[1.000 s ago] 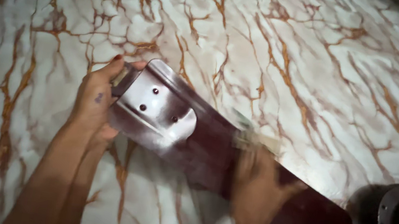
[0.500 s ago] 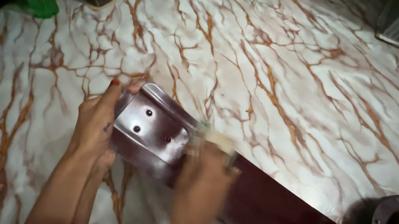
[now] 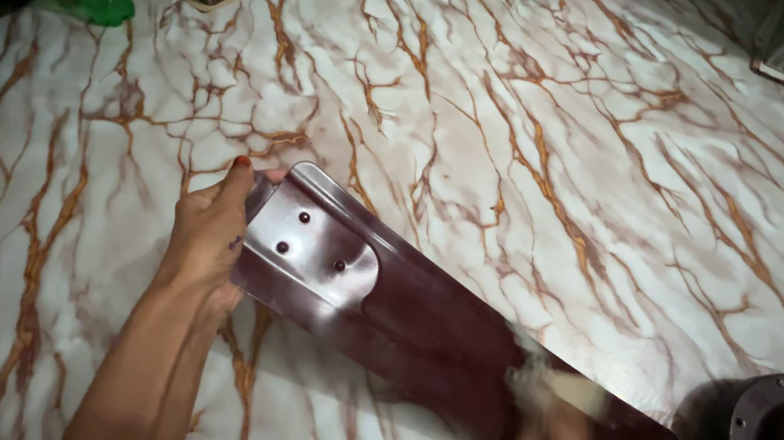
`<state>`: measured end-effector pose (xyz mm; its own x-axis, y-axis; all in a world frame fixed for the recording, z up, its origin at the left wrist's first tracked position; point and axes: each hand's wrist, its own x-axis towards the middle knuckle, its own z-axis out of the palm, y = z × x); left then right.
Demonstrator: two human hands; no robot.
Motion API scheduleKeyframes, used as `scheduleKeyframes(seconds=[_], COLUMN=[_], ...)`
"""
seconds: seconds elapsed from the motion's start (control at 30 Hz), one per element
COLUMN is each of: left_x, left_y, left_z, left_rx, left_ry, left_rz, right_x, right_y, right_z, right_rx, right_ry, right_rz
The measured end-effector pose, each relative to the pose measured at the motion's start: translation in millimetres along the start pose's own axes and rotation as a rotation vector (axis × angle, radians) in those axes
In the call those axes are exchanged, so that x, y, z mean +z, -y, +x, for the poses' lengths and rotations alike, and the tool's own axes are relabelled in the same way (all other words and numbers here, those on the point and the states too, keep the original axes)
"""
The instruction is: The person wipes ceiling fan blades with a cloth while the fan lies on the floor, then aligns each blade against the fan motor hub and fastens it with screws, using a screwdriver to tighten them.
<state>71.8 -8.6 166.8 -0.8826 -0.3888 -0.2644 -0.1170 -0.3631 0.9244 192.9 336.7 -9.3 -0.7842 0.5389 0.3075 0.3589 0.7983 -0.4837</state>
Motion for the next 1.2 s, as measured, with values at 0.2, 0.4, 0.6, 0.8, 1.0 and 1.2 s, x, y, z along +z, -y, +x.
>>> scheduleKeyframes(seconds=[0.2, 0.4, 0.6, 0.8, 1.0, 1.2], left_x=[-3, 2, -8, 1, 8, 12], left_y=[4, 2, 7, 7, 5, 2], left_z=[6, 10, 3, 0, -5, -4], left_rx=[0.034, 0.055, 0.072, 0.098, 0.006, 0.018], left_ry=[0.051, 0.05, 0.045, 0.051, -0.04, -0.042], left_rz=[0.004, 0.032, 0.037, 0.085, 0.094, 0.109], right_x=[-6, -16, -46, -17, 4, 40], right_y=[-106, 80, 252, 157, -114, -162], right_z=[30, -16, -25, 6, 71, 59], right_rx=[0.048, -0.249, -0.433, -0.395, -0.078, 0.013], right_ry=[0.012, -0.15, 0.279, 0.219, 0.096, 0.1], right_rz=[0.374, 0.232, 0.509, 0.32, 0.021, 0.152])
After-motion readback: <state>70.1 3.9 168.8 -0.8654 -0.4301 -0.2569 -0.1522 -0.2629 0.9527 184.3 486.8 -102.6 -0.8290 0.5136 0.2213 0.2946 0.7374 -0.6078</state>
